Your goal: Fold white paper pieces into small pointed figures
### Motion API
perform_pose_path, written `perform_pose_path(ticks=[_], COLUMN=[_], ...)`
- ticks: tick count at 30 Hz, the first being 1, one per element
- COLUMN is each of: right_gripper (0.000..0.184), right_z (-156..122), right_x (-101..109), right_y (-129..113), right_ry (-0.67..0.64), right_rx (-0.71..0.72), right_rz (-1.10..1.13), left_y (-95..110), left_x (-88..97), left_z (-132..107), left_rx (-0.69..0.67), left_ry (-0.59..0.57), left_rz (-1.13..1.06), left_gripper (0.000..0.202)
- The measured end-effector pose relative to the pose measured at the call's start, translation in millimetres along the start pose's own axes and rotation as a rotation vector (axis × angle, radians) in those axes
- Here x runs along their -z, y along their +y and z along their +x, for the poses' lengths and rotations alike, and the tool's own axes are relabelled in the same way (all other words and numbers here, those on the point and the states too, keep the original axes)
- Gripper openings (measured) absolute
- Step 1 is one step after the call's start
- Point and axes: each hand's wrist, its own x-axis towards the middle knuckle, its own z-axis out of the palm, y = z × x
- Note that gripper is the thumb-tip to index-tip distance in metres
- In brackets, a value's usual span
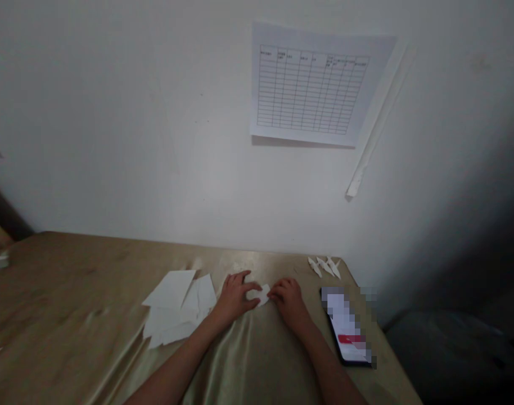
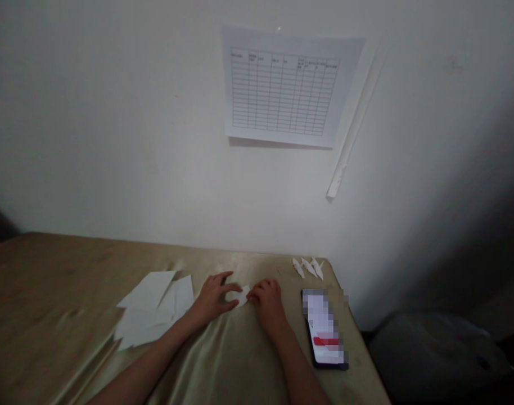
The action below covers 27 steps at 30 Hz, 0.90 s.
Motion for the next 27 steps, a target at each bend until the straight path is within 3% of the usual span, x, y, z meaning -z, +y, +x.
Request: perform_pose_path(ticks=[11,18,27], right_gripper=[0.008,0.006,0.007], right_z=[1,0,5], right_x=[-5,-8,-13], right_y=[6,5,-2], right_ry=[0.039,0.046,0.045], right_rx=[-0.034,-0.045,-0.081], right_rz=[-0.073,-0.095,-0.214], left_y=[0,-7,-6], left_x=[5.3,-0.5,3.0], left_z=[-2,-2,0], left_rx=[-0.013,-0.054,-0.048], left_ry=[-0.043,0.004,-0.029], left_rz=[-0.026,-0.045,-0.043], left_gripper=[0.034,0.033,0.036])
